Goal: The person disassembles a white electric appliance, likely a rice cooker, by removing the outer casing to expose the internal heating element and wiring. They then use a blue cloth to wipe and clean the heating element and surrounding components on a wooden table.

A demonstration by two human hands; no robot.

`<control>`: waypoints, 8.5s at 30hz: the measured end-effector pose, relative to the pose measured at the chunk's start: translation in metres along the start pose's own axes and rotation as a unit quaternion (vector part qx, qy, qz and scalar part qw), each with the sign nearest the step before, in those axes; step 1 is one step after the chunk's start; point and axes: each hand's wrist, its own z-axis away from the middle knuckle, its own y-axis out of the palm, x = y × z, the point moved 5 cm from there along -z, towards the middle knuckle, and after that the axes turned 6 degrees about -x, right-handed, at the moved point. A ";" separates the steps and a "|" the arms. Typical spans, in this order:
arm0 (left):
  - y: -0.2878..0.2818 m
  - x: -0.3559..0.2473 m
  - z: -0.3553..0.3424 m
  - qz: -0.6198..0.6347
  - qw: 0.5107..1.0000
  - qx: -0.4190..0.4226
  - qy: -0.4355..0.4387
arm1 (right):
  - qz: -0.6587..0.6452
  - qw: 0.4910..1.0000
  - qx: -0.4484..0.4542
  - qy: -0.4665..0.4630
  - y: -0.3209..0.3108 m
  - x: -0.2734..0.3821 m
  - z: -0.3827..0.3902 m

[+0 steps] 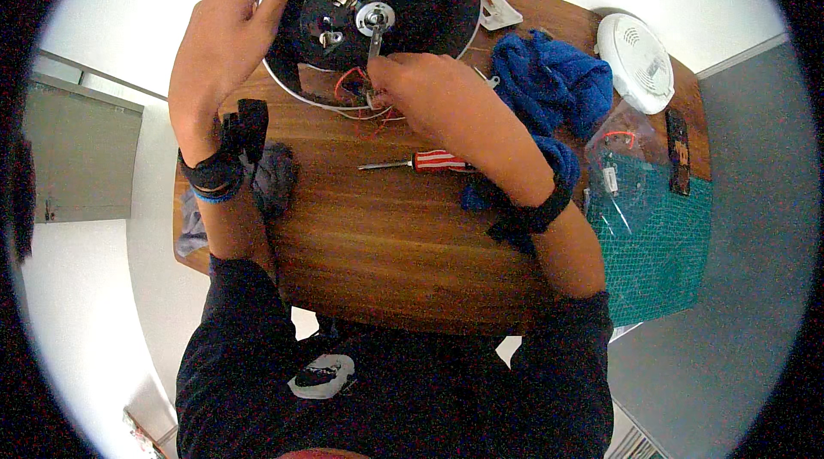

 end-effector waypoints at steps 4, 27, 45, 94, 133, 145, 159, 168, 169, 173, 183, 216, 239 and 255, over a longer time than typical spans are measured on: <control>0.000 -0.005 0.002 -0.018 0.999 -0.016 0.021 | -0.087 0.995 -0.035 0.021 0.004 0.007 -0.004; 0.006 -0.015 0.008 -0.017 0.990 0.010 0.136 | -0.193 0.971 0.055 0.133 -0.029 0.007 -0.005; 0.006 -0.019 0.010 -0.020 0.987 0.025 0.158 | -0.035 0.987 0.076 0.139 -0.055 -0.018 0.009; 0.029 -0.029 0.029 -0.095 0.978 0.015 0.184 | -0.020 0.982 -0.123 0.144 -0.047 0.000 0.000; -0.020 -0.015 0.026 0.036 0.968 -0.148 0.200 | 0.127 0.989 -0.076 0.005 -0.100 0.091 -0.049; -0.005 -0.013 0.023 0.031 0.964 -0.139 0.226 | 0.134 0.988 -0.076 0.008 -0.084 0.071 -0.035; -0.003 -0.021 0.026 0.028 0.967 -0.121 0.223 | 0.200 0.976 -0.083 -0.036 -0.075 0.066 -0.025; 0.004 -0.023 0.029 0.020 0.974 -0.089 0.206 | 0.127 0.987 -0.093 0.034 -0.071 0.046 -0.028; 0.006 -0.023 0.029 0.010 0.974 -0.095 0.203 | 0.122 0.987 -0.104 0.034 -0.070 0.043 -0.027; 0.017 -0.012 0.024 -0.026 0.977 -0.117 0.174 | 0.095 0.984 -0.138 0.053 -0.063 0.042 -0.028; 0.005 0.015 0.005 0.034 0.992 -0.095 0.076 | 0.044 0.976 -0.172 0.123 -0.041 0.045 -0.039; 0.019 -0.003 0.018 -0.013 0.997 -0.069 0.044 | 0.005 0.969 -0.153 0.192 -0.026 0.009 -0.048; 0.002 -0.045 0.027 -0.082 0.991 -0.094 0.044 | -0.007 0.969 -0.178 0.172 -0.029 0.012 -0.050; 0.005 -0.034 0.026 -0.058 0.990 -0.113 0.068 | -0.004 0.982 -0.180 0.055 -0.022 0.024 -0.054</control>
